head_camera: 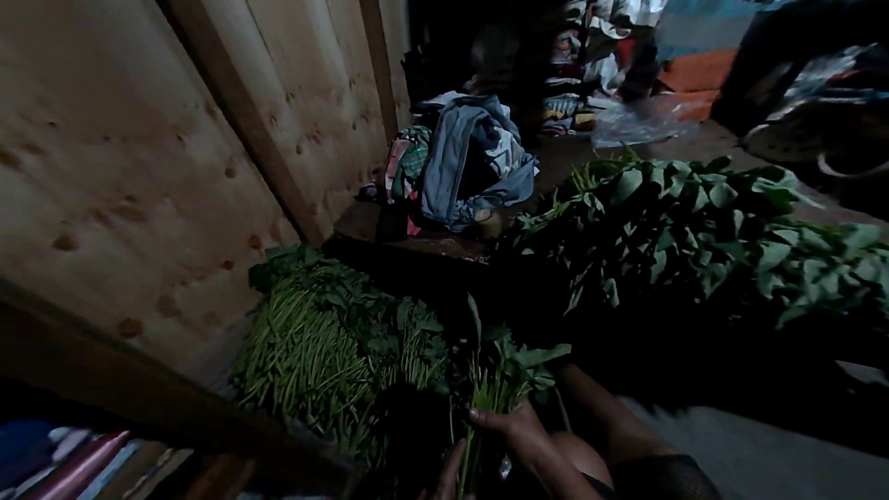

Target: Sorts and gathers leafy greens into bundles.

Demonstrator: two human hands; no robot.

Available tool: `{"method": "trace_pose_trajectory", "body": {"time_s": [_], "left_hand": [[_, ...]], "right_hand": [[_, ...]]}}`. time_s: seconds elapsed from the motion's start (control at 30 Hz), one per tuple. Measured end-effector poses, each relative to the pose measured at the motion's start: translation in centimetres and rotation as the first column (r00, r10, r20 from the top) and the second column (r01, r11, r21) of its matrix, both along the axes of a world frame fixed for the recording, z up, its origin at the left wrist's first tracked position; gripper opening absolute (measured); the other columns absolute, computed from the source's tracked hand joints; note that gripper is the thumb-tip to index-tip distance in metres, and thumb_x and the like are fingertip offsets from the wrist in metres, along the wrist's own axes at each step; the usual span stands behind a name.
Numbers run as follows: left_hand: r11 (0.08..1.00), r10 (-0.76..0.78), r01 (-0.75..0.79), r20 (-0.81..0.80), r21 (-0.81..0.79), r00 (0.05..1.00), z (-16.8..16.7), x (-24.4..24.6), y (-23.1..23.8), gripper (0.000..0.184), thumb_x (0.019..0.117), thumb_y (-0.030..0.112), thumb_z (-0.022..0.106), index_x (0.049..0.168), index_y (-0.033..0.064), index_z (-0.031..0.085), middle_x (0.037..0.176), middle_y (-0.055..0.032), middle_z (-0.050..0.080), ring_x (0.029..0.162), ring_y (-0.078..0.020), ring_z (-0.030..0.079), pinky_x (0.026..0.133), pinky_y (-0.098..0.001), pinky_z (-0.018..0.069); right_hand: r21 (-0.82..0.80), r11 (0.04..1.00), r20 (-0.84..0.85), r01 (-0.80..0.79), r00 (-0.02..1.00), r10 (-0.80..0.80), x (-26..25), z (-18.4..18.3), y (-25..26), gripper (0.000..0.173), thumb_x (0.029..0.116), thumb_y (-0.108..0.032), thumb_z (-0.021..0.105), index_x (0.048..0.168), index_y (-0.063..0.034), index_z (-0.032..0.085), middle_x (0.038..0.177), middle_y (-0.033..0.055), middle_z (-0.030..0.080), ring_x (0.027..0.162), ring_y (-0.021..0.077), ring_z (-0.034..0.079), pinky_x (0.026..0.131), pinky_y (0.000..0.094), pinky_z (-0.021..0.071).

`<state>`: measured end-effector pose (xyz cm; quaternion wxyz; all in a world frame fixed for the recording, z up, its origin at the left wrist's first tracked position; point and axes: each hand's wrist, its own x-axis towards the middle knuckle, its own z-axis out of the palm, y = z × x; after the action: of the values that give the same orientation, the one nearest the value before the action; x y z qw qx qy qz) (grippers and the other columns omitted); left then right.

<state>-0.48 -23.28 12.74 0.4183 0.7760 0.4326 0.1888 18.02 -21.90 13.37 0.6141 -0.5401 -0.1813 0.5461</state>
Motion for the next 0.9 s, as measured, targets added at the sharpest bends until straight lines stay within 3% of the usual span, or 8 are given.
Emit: {"method": "trace_pose_trajectory", "body": {"time_s": [0.07,0.1,0.17,0.27,0.37,0.6,0.9], "left_hand": [[0.998,0.032,-0.03,0.049,-0.05,0.998,-0.1,0.2,0.0,0.047,0.1025,0.018,0.058,0.143,-0.0048,0.054,0.101,-0.0236,0.069,0.083,-0.0305,0.068,0.081,-0.0477,0.056],[0.993,0.07,-0.061,0.086,-0.103,0.994,0.1,0.3,0.0,0.039,0.1046,0.016,0.054,0.135,-0.0073,0.059,0.103,-0.0227,0.071,0.089,-0.0273,0.07,0.086,-0.0445,0.0567],[0.976,0.17,-0.139,0.189,-0.167,0.967,-0.3,0.3,-0.1,0.031,0.1056,0.011,0.049,0.122,-0.0111,0.064,0.1,-0.019,0.071,0.086,-0.0179,0.069,0.083,-0.0348,0.0572],[0.949,0.314,-0.277,0.374,-0.149,0.873,-1.8,0.3,-0.2,0.02,0.0964,0.0,0.06,0.109,-0.0129,0.068,0.1,-0.0171,0.071,0.087,-0.0103,0.069,0.084,-0.0272,0.0579],[0.92,0.391,-0.347,0.524,-0.185,0.756,-2.3,0.6,-0.4,0.015,0.0906,-0.009,0.061,0.104,-0.0111,0.067,0.099,-0.0071,0.073,0.092,-0.0013,0.068,0.087,-0.0217,0.0577],[0.914,0.322,-0.405,0.569,0.021,0.757,-3.3,0.8,-0.5,0.007,0.0861,-0.012,0.064,0.09,-0.0093,0.069,0.098,-0.0079,0.074,0.1,-0.0013,0.069,0.092,-0.02,0.0564],[0.915,0.254,-0.385,0.571,0.119,0.781,-3.5,0.6,-0.2,0.008,0.0886,-0.009,0.061,0.089,-0.0091,0.069,0.096,-0.0075,0.074,0.101,-0.0016,0.068,0.094,-0.0203,0.0551]], "right_hand": [[0.0,1.0,-0.001,-0.029,1.0,0.029,0.0,0.3,-0.1,0.054,0.0787,0.008,0.08,0.125,0.0067,0.053,0.102,0.0135,0.073,0.092,0.0189,0.074,0.085,0.0354,0.0628],[0.007,0.999,0.0,-0.048,0.999,0.048,0.0,0.4,-0.2,0.052,0.0792,0.008,0.08,0.124,0.0062,0.054,0.101,0.0125,0.074,0.091,0.0182,0.074,0.085,0.0348,0.0628],[0.022,0.996,-0.001,-0.09,0.996,0.09,0.1,0.5,-0.4,0.051,0.0795,0.007,0.079,0.123,0.0054,0.054,0.1,0.0113,0.074,0.09,0.0177,0.074,0.085,0.0344,0.0628],[0.003,0.991,-0.004,-0.136,0.991,0.136,0.1,0.5,-0.5,0.058,0.0782,0.006,0.081,0.127,0.0046,0.05,0.101,0.0115,0.074,0.091,0.0183,0.074,0.085,0.0347,0.0629],[0.001,0.989,0.004,-0.15,0.989,0.15,0.1,0.6,-0.4,0.053,0.0784,0.005,0.081,0.124,0.0048,0.054,0.1,0.0112,0.074,0.09,0.0181,0.074,0.085,0.0347,0.0631],[0.008,0.992,-0.016,-0.13,0.991,0.13,0.1,0.6,-0.4,0.05,0.0798,0.005,0.08,0.123,0.0053,0.055,0.1,0.0128,0.074,0.09,0.0197,0.074,0.084,0.0359,0.0632],[0.012,0.991,-0.009,-0.131,0.991,0.131,0.2,0.4,-0.3,0.053,0.078,0.004,0.081,0.124,0.0046,0.054,0.1,0.0121,0.074,0.091,0.0198,0.074,0.085,0.0359,0.0632]]}}
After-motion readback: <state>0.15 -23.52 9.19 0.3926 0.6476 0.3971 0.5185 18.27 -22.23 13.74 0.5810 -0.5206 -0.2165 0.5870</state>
